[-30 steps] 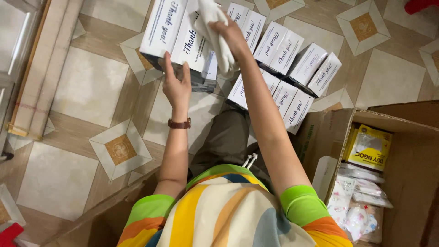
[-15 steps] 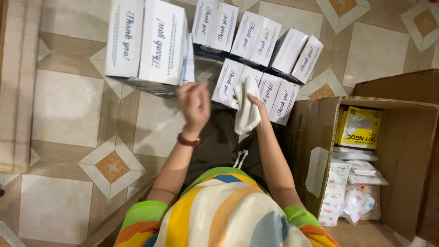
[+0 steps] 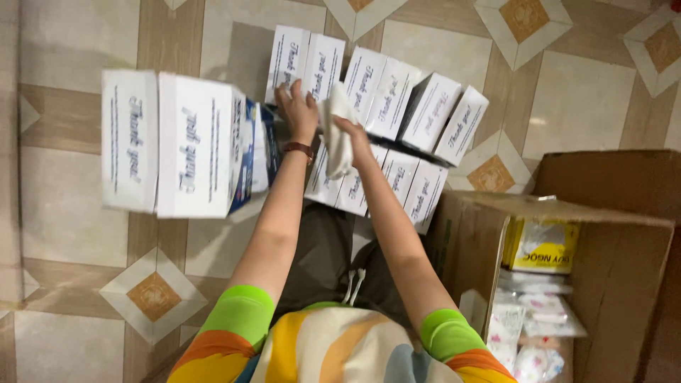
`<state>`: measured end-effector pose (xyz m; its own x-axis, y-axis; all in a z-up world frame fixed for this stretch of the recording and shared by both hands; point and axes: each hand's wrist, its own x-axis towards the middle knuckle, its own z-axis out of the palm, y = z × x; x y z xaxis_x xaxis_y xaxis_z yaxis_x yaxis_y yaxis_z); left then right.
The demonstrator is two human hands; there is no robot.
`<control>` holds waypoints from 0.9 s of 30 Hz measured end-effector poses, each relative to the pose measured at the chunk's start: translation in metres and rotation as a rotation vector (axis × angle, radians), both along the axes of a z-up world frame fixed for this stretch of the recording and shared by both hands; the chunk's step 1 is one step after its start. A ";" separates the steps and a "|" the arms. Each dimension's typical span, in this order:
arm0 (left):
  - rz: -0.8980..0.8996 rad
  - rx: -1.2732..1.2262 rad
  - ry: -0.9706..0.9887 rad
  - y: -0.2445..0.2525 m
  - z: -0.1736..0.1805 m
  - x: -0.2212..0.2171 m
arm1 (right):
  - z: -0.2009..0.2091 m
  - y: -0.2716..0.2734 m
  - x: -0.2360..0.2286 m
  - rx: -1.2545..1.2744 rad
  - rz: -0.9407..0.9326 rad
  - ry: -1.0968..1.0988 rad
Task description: The person packs yellow face mask packages into small white boxes labeled 'Thank you!' and places them into a larger cardboard box. They repeatedly pick up a mask package, wipe it with a white cloth, and place it inside a small box before stacking the small boxes.
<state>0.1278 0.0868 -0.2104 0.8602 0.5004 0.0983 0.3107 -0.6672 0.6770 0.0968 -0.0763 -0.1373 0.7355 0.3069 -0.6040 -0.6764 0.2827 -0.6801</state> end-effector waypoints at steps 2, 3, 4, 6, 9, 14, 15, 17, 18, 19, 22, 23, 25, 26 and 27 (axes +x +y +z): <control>0.054 0.035 0.093 0.020 -0.032 0.029 | -0.002 0.021 0.030 -0.019 0.023 -0.060; 0.103 0.067 0.183 0.029 -0.048 0.043 | -0.002 0.031 0.044 -0.041 0.043 -0.123; 0.102 0.066 0.185 0.035 -0.045 0.052 | -0.007 0.035 0.055 -0.041 0.043 -0.122; 0.154 0.080 0.306 0.051 -0.040 0.066 | -0.017 0.045 0.074 -0.053 0.099 -0.101; 0.209 0.028 0.384 0.071 -0.064 0.078 | -0.028 0.047 0.089 -0.262 0.211 -0.194; 0.310 -0.137 0.555 0.070 -0.036 0.087 | -0.056 0.037 0.104 -0.413 0.183 -0.402; 0.343 -0.166 0.593 0.070 -0.035 0.088 | -0.043 0.036 0.109 -0.284 0.192 -0.135; 0.365 -0.151 0.600 0.071 -0.026 0.092 | -0.012 0.035 0.113 -0.215 0.168 -0.018; 0.385 -0.135 0.605 0.071 -0.020 0.092 | 0.004 0.035 0.113 -0.146 0.142 0.096; 0.382 -0.135 0.609 0.069 -0.012 0.094 | 0.010 0.033 0.109 -0.147 0.139 0.100; 0.384 0.121 0.334 0.057 0.042 0.102 | 0.026 0.024 0.094 -0.144 0.198 0.116; 0.307 0.140 0.260 0.049 0.075 0.106 | 0.028 0.017 0.086 -0.088 0.132 -0.040; 0.224 0.157 0.180 0.029 0.131 0.100 | 0.050 0.001 0.063 -0.034 0.060 -0.202; 0.157 0.176 0.113 0.017 0.155 0.092 | 0.071 -0.008 0.048 -0.062 -0.004 -0.214; 0.094 0.195 0.044 0.006 0.178 0.082 | 0.092 -0.018 0.033 -0.089 -0.066 -0.227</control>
<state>0.2102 0.0931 -0.0326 0.8164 0.5538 0.1641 0.4042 -0.7507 0.5226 0.1296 -0.0939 -0.0456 0.8720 0.2067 -0.4438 -0.4858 0.2532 -0.8366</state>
